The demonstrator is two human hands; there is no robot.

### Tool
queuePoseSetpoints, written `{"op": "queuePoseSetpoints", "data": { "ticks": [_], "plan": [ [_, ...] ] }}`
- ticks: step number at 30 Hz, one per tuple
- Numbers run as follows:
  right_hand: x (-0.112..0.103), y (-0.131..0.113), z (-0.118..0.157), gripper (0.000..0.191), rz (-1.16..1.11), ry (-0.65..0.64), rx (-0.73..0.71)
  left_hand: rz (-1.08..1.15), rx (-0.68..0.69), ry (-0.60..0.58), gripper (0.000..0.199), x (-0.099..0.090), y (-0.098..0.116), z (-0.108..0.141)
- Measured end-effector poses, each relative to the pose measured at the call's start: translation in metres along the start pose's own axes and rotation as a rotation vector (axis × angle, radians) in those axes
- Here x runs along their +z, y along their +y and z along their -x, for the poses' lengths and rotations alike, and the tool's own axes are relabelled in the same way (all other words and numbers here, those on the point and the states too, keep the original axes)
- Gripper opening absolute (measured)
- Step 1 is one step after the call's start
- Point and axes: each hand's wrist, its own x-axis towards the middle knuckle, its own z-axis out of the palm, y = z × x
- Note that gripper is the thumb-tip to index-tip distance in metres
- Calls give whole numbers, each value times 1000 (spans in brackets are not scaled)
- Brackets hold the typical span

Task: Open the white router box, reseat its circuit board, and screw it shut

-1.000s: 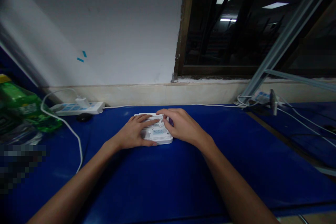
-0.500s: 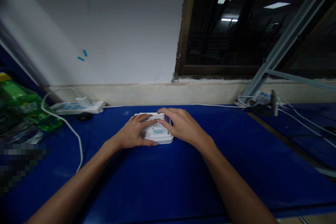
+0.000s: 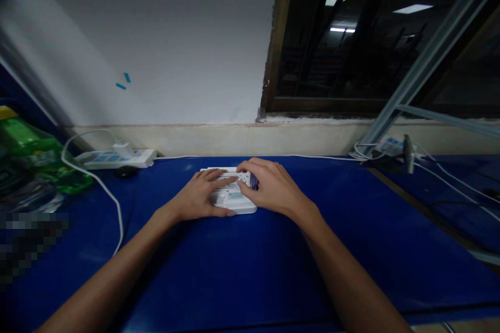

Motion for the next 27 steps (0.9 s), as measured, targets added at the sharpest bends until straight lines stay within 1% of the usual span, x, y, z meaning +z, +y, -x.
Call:
{"op": "queuePoseSetpoints", "data": {
  "ticks": [1,2,5,6,9,10,13,14,17,18,21,22,25,27],
  "plan": [
    [0,0,0,26,-9,-3,2,-1,0,1,95,0,0,0],
    [0,0,0,28,-26,-8,-2,0,0,3,95,0,0,0],
    [0,0,1,50,-53,-11,-22,7,5,10,95,0,-1,0],
    [0,0,1,51,-42,-11,-19,8,4,9,95,0,-1,0],
    [0,0,0,32,-20,-17,-1,4,0,2,95,0,-1,0],
    [0,0,0,32,-29,-16,1,1,0,0,96,0,-1,0],
    [1,0,0,49,-43,-17,-14,-2,4,6,95,1,-2,0],
    [1,0,0,52,-29,-12,-17,-2,5,7,95,1,-2,0],
    [2,1,1,39,-3,5,-20,0,4,2,96,1,-2,0],
    [2,1,1,39,-13,8,-23,1,3,2,96,1,-2,0],
    [1,1,1,52,-41,-1,-23,7,8,7,95,1,-1,0],
    [1,1,1,52,-35,0,-17,8,9,8,94,1,-1,0],
    [1,0,1,36,-31,8,-6,2,5,9,95,1,-1,0],
    [0,0,1,39,-45,2,-19,0,5,10,95,1,-1,0]
  ]
}}
